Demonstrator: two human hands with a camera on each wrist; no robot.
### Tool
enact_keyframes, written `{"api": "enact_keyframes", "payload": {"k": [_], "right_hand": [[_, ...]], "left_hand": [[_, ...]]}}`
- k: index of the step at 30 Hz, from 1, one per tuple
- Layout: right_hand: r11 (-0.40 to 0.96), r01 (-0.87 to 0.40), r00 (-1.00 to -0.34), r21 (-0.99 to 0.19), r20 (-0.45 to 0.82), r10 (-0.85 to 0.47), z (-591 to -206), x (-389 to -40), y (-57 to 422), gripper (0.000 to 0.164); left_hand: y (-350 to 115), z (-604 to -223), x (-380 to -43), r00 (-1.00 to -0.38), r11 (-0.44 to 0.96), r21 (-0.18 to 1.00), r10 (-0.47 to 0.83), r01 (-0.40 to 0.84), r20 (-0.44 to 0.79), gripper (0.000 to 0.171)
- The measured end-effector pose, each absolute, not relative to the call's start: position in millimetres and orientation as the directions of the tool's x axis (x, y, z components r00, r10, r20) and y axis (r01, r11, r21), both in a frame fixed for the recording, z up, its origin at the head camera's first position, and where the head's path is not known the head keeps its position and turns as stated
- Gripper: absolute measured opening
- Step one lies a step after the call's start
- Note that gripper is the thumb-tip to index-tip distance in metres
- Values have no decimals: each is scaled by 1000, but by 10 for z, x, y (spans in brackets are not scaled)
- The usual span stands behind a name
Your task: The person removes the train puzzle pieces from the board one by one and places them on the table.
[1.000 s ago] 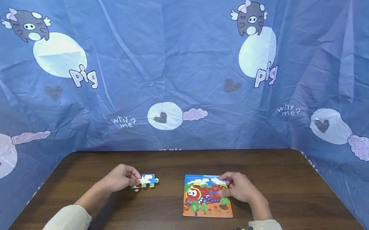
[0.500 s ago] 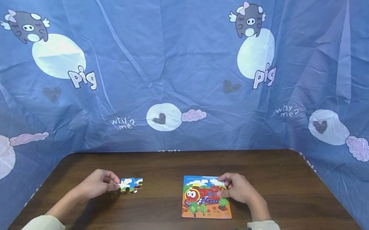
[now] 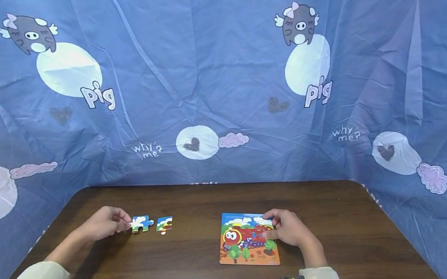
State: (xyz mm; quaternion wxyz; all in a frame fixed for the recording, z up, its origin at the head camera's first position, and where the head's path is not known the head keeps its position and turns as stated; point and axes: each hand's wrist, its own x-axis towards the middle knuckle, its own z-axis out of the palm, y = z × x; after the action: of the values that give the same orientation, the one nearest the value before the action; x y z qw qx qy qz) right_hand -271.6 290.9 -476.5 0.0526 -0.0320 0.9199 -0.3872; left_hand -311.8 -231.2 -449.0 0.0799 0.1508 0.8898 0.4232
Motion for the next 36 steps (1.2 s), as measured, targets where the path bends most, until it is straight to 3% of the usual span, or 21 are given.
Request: {"api": "enact_keyframes", "payload": {"k": [14,26,36], "right_hand": [[711,-21,-992,-703,-75,-103,-4732,-2674,2900,42],[682,-41,-985,-730,-85,-151,-4723,-2658,2944,54],[671,-31,-983,-741,-98,-154,-4705,-2653,2971,60]], "left_hand": [[-2370,-4541,-3188,-941,608,773,335,183,-41,7],[-2323,-4468,-3262,-942,692,697,329,189,-71,5],[-1945,-4337,-3370,-927,698,659,376,281,-3,2]]}}
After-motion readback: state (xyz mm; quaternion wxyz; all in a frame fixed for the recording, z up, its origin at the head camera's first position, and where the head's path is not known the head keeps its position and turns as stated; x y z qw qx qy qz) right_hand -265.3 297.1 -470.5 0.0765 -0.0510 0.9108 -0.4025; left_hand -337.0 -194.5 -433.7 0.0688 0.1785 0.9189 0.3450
